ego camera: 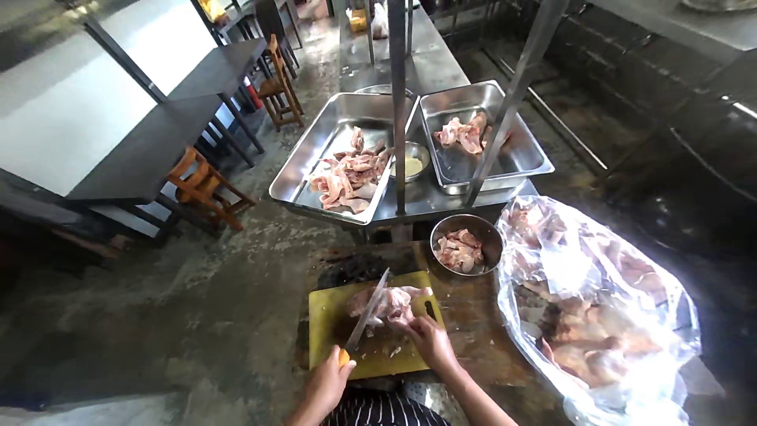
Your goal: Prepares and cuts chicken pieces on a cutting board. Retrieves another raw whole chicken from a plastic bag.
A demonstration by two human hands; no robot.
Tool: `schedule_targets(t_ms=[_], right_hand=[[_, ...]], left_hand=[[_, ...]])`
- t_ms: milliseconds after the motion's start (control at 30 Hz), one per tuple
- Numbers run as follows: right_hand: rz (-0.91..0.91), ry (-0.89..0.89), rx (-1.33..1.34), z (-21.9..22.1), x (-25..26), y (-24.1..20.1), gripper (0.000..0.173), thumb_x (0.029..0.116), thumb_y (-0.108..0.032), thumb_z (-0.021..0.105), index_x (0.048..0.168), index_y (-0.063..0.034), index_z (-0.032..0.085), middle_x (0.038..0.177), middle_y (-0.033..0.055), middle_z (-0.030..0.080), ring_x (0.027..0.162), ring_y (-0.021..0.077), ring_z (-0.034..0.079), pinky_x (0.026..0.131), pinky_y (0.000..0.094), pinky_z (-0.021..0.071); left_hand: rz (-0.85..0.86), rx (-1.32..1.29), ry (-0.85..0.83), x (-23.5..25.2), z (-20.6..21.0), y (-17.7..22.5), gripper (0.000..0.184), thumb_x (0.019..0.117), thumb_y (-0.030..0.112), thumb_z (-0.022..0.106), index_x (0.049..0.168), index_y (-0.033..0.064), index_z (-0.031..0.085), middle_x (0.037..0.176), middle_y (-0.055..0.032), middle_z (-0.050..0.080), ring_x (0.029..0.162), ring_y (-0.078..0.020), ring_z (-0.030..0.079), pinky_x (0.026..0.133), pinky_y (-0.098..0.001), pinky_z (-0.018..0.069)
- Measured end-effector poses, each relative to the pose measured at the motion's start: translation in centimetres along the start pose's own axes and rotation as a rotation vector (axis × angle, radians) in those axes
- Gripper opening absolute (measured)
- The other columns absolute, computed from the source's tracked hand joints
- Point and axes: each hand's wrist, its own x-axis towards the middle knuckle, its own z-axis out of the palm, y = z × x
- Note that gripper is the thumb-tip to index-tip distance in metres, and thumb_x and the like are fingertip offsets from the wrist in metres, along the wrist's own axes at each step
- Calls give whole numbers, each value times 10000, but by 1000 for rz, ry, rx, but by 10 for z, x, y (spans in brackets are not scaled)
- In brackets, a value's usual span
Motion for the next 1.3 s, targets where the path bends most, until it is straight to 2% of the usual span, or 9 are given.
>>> schedule_targets(t_ms=[167,267,400,467,533,600,733,933,1300], right_hand=[[-170,-164,-190,11,-26,-10,332,1018,-385,579,1156,-134,746,1177,82,719,1141,247,674,1034,462,529],[-274,41,-363,-5,-28,-35,246,983,-322,602,1073,-163,766,1132,91,727,1129,301,669,974,483,560],[244,-194,-372,-32,8,-73,470,989,-347,596,1408,-133,599,1355,220,599,1249,417,576,1006,621,487],[440,-401,-125,-31,26,-57,443,1057,-416,499,1314,-81,634,1137,174,702,994,325,699,877,550,562],[517,-433,260,-22,29,-30,419,1075,-422,470,1154,-53,651,840,90,615,665,202,579,640,395,512],[585,-369,624,-16,20,-27,317,1078,-350,483,1037,-70,627,674,-7,505,502,100,452,483,276,426],[568,-224,996,-6,12,-53,225,1069,-203,479,933,-61,587,603,-21,462,473,91,424,456,267,405],[544,-65,1216,23,17,-88,332,1116,-246,375,885,-75,540,560,-26,415,441,89,396,430,255,381],[498,-260,934,36,13,-51,265,1112,-298,448,1141,-53,547,648,-2,499,506,97,500,485,256,470]], left_hand=[[-50,-231,-32,27,33,-7,568,1034,484,582,1420,73,509,1022,-183,686,800,-305,704,742,-503,603],[-47,-190,-13,15,46,-13,575,1044,437,587,1450,40,500,1173,-210,697,1072,-346,702,968,-541,557],[-69,-135,4,0,55,-27,596,1044,436,588,1476,43,471,1204,-207,698,1147,-343,689,1013,-535,540],[-89,-140,6,-1,59,-32,592,1040,447,592,1464,47,489,1193,-211,701,1134,-355,690,999,-553,542],[-91,-136,27,0,56,-32,569,1036,449,593,1440,57,512,1175,-206,706,1114,-360,695,981,-567,548],[-84,-132,40,2,51,-30,557,1038,439,593,1438,59,517,1186,-205,702,1118,-362,693,985,-566,545],[-69,-167,107,7,42,-24,528,1045,442,577,1410,64,530,1152,-189,705,1085,-342,700,964,-547,556],[-29,-235,164,-14,24,5,552,1042,461,580,1407,49,537,1109,-180,712,1045,-323,709,947,-525,562],[35,44,61,-6,51,-1,514,1075,433,511,1466,100,484,1141,-189,722,1076,-367,717,939,-567,566]])
